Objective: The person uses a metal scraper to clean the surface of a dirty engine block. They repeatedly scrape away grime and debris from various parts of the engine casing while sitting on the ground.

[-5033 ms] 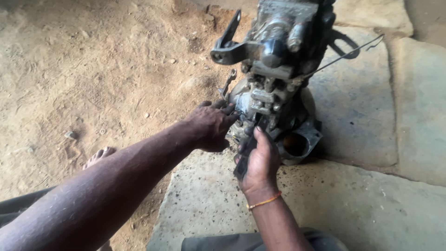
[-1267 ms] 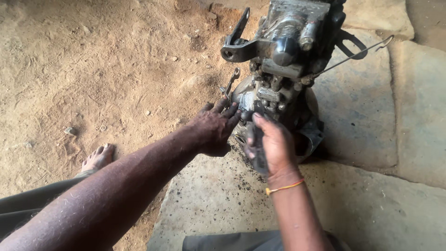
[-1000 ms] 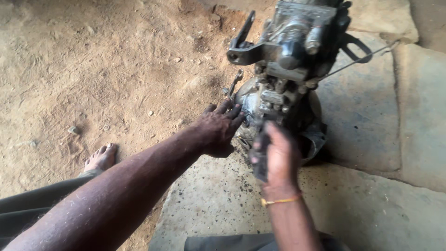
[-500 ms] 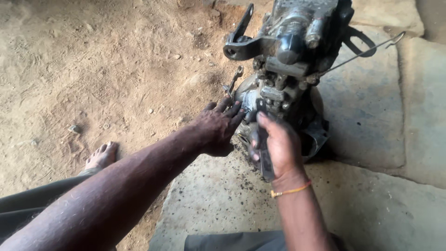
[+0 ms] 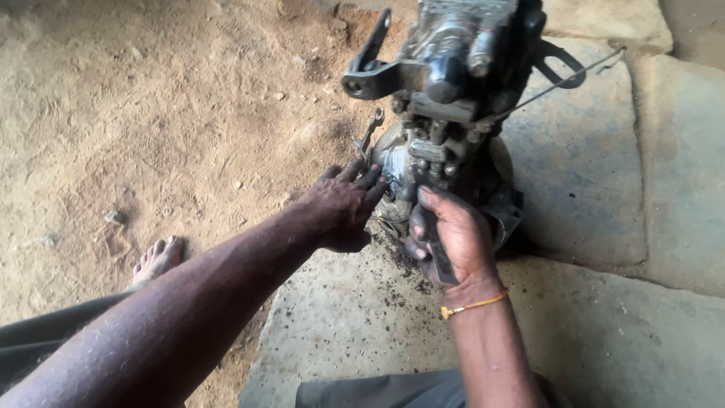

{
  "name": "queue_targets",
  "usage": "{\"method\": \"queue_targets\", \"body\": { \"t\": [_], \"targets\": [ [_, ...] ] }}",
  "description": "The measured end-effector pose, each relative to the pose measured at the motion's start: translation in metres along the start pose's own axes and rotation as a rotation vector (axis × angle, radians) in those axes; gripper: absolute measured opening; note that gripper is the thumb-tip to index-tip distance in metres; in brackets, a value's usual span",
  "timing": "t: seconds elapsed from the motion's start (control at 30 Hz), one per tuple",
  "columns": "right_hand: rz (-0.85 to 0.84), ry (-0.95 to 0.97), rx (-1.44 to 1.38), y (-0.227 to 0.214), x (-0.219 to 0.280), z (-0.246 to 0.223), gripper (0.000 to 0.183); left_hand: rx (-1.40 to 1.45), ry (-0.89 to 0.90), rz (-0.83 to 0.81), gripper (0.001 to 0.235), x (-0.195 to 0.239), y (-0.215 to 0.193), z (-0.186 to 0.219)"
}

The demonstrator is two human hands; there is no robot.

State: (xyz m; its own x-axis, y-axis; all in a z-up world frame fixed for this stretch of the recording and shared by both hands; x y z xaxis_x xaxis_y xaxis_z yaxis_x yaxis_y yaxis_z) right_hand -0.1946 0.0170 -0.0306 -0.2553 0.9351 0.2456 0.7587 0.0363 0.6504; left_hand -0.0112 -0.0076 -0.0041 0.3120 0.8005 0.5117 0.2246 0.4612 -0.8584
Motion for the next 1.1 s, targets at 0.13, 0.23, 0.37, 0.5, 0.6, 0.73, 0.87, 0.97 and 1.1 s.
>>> {"method": "queue_targets", "body": {
  "t": [0.13,0.23,0.37,0.5,0.6,0.73,0.87,0.97,1.1],
  "targets": [
    [0.141,0.058,0.083,-0.045,0.005,-0.011,0.018,0.02,0.015,0.009,0.098,0.002,0.0,-0.005],
    [0.172,-0.06,-0.054,-0.08,0.009,-0.037,0.015,0.047,0.019,0.024,0.099,0.007,0.004,-0.005],
    [0.277,0.037,0.023,-0.061,0.011,-0.011,0.018,0.041,0.034,0.017,0.1,0.003,-0.002,0.0],
    [0.156,-0.044,0.307,-0.005,0.017,0.017,0.019,0.03,0.013,0.019,0.094,0.002,0.0,-0.002],
    [-0.005,-0.305,0.394,0.02,0.02,0.009,0.018,0.014,-0.007,0.017,0.091,0.001,-0.001,-0.001],
    [0.067,-0.493,0.308,0.03,0.022,0.002,0.019,0.027,0.013,0.036,0.093,-0.001,-0.001,-0.003],
    [0.137,-0.409,0.327,0.026,0.021,-0.005,0.019,0.028,0.02,0.025,0.095,0.001,-0.004,-0.001],
    [0.075,-0.311,0.607,0.033,0.012,0.016,0.021,-0.02,0.004,-0.051,0.09,0.01,-0.011,0.006],
    [0.065,-0.652,0.76,0.037,0.009,0.024,0.024,0.05,-0.004,-0.013,0.094,0.011,-0.012,0.006]
  ]
}}
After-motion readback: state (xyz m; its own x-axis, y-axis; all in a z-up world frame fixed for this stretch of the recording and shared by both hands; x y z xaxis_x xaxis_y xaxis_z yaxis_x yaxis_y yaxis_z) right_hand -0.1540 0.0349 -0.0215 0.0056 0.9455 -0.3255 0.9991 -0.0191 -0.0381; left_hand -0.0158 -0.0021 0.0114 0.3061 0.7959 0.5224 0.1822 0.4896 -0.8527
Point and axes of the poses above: each hand's wrist, its own x-axis away from the middle knuckle, its own y-axis out of the palm, z = x × y, the point moved 1 cm from there along -x, towards the middle knuckle, and after that the axes turned 4 degrees about -y, right-handed, at the moved point
